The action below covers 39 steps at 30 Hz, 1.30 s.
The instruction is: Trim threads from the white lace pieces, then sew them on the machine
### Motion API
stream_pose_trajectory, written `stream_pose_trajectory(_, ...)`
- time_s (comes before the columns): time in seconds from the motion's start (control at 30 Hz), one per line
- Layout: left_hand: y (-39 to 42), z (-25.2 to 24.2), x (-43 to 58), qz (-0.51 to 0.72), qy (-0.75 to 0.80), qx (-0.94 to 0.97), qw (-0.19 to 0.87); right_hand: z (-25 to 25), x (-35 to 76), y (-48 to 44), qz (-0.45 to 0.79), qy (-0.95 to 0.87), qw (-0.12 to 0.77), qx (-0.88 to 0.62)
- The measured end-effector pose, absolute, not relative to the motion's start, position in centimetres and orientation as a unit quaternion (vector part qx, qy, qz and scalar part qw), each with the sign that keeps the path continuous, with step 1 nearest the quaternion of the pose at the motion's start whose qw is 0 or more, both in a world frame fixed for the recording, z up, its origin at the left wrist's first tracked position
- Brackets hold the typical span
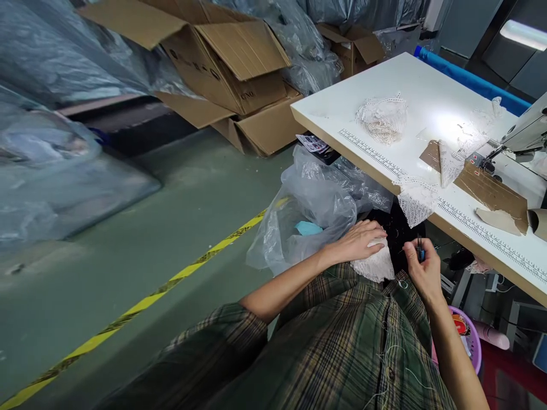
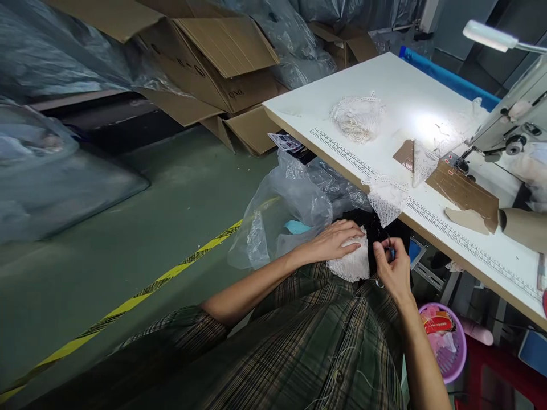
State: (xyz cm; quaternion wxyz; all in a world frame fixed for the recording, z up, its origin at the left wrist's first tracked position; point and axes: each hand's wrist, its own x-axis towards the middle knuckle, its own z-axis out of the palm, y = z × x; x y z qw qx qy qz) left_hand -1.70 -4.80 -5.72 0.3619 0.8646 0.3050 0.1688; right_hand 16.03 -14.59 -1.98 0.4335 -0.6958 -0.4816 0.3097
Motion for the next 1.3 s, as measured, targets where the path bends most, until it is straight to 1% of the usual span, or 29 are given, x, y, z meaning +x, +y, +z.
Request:
stream_pose_trajectory(0.07, -5.1, -6.6, -1.8, 0.157, 0.272, 0.903, 0.295, -1.6, 16.1, -13.5, 0.269, -0.448, 0.487, -0.7)
stream_pose_trajectory(0.13, -5.4, -7.2, -1.9, 0.144, 0.241, 0.921, 0.271, -1.2, 16.1, -12.3, 0.272, -0.419, 0.516, -0.695)
stream_pose_trajectory(0.2, -5.4, -7.4, -1.8, 0.145, 0.232, 0.924, 0.269, -0.9, 16.0, -11.3, 0.291, -0.397, 0.533, -0.689)
stream_pose_trajectory(0.27, -5.3, -7.2, -1.6, 0.172, 0.242, 0.908, 0.297, -0.7, 15.7, -10.8, 0.299, -0.384, 0.548, -0.68)
stream_pose_trajectory(0.33, -5.0, -6.5, -1.3, 0.219, 0.251, 0.862, 0.383, -0.5, 15.2, -11.1, 0.298, -0.393, 0.552, -0.672)
stream_pose_trajectory(0.43, -4.5, -5.1, -0.8, 0.246, 0.221, 0.708, 0.624, -0.3, 14.3, -12.7, 0.317, -0.453, 0.526, -0.647)
stream_pose_trajectory(0.5, -4.2, -4.1, -0.6, 0.238, 0.181, 0.578, 0.759, -0.2, 13.7, -14.1, 0.349, -0.514, 0.482, -0.617)
stream_pose_trajectory(0.53, -4.0, -3.6, -0.6, 0.235, 0.164, 0.527, 0.8, -0.1, 13.5, -14.8, 0.366, -0.549, 0.451, -0.601)
stream_pose_trajectory(0.6, -3.7, -2.7, -0.6, 0.234, 0.151, 0.474, 0.835, -0.1, 13.3, -16.1, 0.388, -0.619, 0.382, -0.567)
stream_pose_trajectory(0.7, -3.4, -1.6, -0.8, 0.219, 0.191, 0.494, 0.819, 0.1, 13.6, -17.2, 0.387, -0.697, 0.298, -0.525)
stream_pose_trajectory(0.77, -3.3, -1.1, -1.0, 0.201, 0.228, 0.529, 0.793, 0.2, 14.2, -17.4, 0.381, -0.709, 0.283, -0.521)
stream_pose_trajectory(0.97, -3.3, -0.4, -1.0, 0.197, 0.273, 0.615, 0.713, 0.4, 16.3, -15.8, 0.348, -0.585, 0.369, -0.633)
stream_pose_trajectory(1.07, -3.4, -0.3, -1.2, 0.186, 0.279, 0.635, 0.696, 0.2, 16.7, -14.6, 0.351, -0.568, 0.357, -0.654)
stream_pose_trajectory(1.17, -3.4, -0.3, -1.3, 0.173, 0.278, 0.633, 0.701, 0.1, 16.4, -13.6, 0.354, -0.588, 0.343, -0.641)
stream_pose_trajectory(1.3, -3.5, -0.4, -1.3, 0.181, 0.269, 0.63, 0.705, 0.1, 15.7, -12.7, 0.34, -0.6, 0.361, -0.628)
